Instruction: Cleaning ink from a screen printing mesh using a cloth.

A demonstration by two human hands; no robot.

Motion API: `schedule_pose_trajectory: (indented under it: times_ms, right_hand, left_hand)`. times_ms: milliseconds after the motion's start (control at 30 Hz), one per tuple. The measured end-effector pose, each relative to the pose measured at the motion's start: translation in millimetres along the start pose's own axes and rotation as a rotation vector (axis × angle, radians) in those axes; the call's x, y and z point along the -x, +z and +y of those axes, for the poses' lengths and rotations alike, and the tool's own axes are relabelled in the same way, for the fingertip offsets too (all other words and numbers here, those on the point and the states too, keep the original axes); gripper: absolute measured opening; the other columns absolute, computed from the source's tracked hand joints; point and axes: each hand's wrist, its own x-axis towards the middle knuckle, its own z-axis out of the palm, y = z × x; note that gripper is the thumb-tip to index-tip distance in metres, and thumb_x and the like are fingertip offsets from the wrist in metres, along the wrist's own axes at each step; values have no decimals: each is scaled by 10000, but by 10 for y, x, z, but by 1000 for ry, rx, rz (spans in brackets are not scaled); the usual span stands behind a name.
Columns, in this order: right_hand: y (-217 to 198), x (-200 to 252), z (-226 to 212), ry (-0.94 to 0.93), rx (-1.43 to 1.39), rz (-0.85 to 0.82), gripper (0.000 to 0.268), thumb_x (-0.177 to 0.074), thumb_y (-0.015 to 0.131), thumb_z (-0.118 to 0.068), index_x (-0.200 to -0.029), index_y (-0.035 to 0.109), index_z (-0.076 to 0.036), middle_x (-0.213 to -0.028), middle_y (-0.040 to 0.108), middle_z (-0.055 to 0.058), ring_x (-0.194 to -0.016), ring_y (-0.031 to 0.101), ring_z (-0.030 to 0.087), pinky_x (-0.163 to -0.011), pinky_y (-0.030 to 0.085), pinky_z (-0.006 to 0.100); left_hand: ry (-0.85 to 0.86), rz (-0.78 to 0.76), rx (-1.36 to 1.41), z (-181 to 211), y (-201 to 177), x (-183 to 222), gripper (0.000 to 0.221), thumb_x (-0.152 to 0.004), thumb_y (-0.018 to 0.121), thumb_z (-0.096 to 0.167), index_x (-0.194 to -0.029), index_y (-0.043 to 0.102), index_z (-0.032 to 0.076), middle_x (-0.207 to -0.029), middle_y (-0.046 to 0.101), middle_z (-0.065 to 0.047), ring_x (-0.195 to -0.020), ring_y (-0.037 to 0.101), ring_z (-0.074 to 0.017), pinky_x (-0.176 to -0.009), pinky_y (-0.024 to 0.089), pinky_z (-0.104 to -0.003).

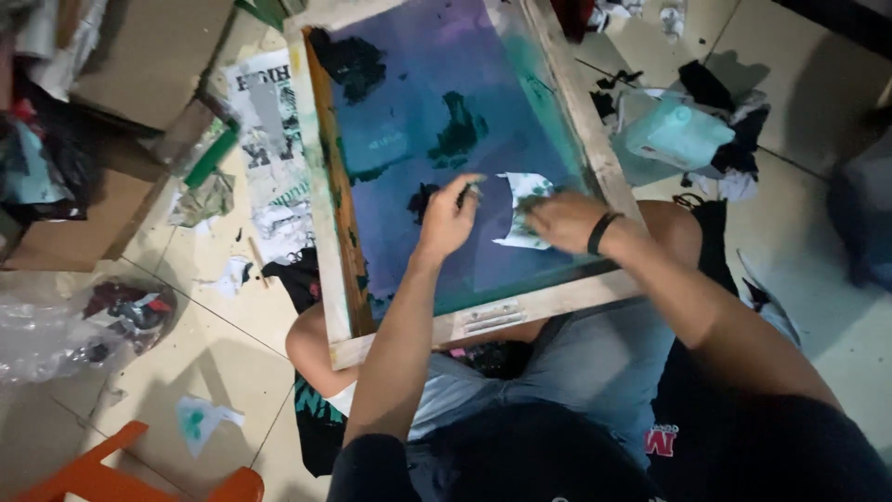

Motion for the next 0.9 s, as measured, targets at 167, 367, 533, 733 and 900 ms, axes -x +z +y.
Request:
schedule_pose_trajectory:
  times_ms: [167, 367, 533, 733, 900]
  right_hand:
    - [443, -246, 456, -16, 267, 260, 490, -1030, 502, -510, -1411, 631, -230, -1329, 686, 36, -1366, 560, 259, -1061, 497, 448]
    - [848, -81, 395, -102, 321, 454, 326, -1052, 527, -354, -1346, 644, -275, -1162, 734, 38, -1163, 666, 264, -913, 558, 399]
    - [392, 121, 237, -189, 156, 395, 238, -1024, 531, -177, -1172, 716, -205, -1058, 784, 88, -1008, 748, 298, -793, 619, 400]
    - [326, -20, 409, -44, -165, 205, 250, -993, 582, -220, -1196, 716, -159, -949, 783, 131, -840, 757, 337, -711, 599, 476]
    - [897, -188, 618, -106, 310, 472, 181, -981, 629, -324, -1007, 745, -188, -1029, 764, 61, -1025, 703, 255, -802, 567, 372]
  left_hand:
    - [-31, -22, -32, 275, -98, 53, 274, -1026, 548, 59, -1268, 676, 67, -1026, 751, -232, -977, 728, -381, -810, 595, -491]
    - [-69, -80, -3, 195, 4, 69, 279, -1056, 542, 147, -1297, 678, 109, -1127, 746, -212, -1027, 726, -361, -865, 597, -478]
    - [6, -145, -7, 227, 4, 129, 290, -1000, 600, 94, -1278, 678, 68, -1121, 729, -260, -1088, 689, -424, -909, 566, -529]
    - [83, -178, 2, 203, 71, 113, 292, -1013, 573, 80, -1281, 670, 19, -1204, 689, -290, -1167, 627, -481, -994, 528, -546]
    - [93, -172, -45, 149, 18, 90, 306, -998, 602, 127, -1287, 674, 61, -1171, 715, -227, -1147, 652, -428, -1012, 521, -512]
